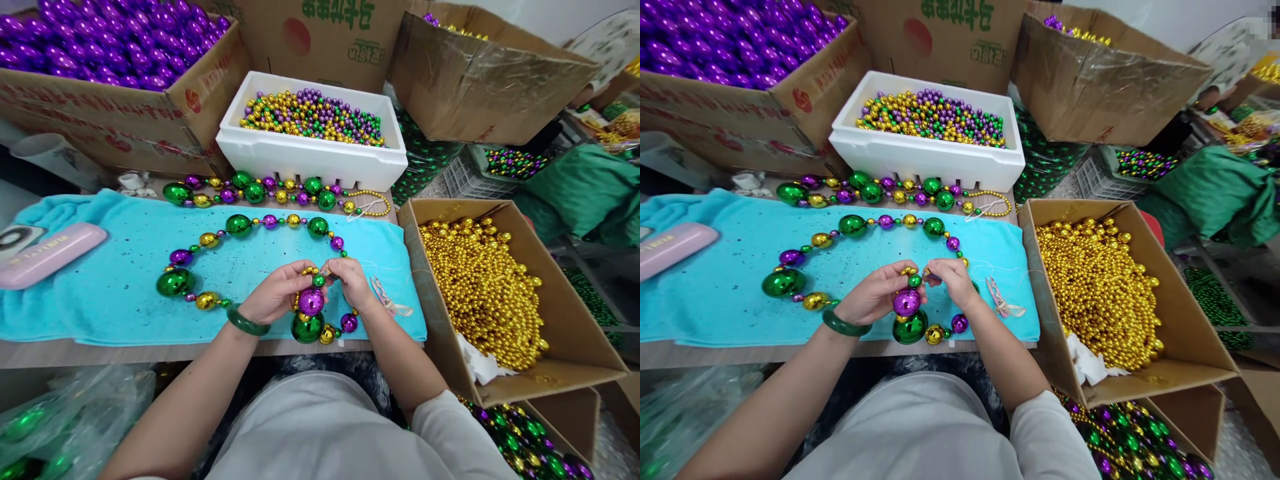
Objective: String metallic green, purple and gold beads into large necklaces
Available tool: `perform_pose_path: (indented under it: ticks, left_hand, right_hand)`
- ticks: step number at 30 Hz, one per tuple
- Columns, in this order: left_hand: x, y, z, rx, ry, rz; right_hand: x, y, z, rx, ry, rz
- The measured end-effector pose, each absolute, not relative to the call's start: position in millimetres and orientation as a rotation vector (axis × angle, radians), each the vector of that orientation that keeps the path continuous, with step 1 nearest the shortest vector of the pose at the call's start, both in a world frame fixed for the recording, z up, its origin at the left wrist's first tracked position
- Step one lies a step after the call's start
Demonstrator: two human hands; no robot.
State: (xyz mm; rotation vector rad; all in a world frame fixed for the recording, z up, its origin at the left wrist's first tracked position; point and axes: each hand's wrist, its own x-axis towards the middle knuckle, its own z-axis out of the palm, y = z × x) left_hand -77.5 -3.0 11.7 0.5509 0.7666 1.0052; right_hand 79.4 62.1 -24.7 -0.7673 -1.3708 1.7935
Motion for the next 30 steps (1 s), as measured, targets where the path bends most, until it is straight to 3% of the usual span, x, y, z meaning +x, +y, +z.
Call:
perform_pose_path:
  ticks: [16,30]
  left_hand:
    - [-78,-3,13,0.592,0.799,0.989]
    - [-76,-5,21,0.808,1.197,1.103]
  right_hand:
    - [81,64,-21,-0.734,-1.499,1.698]
    - [90,65,4,-0.806,-1.511,1.608]
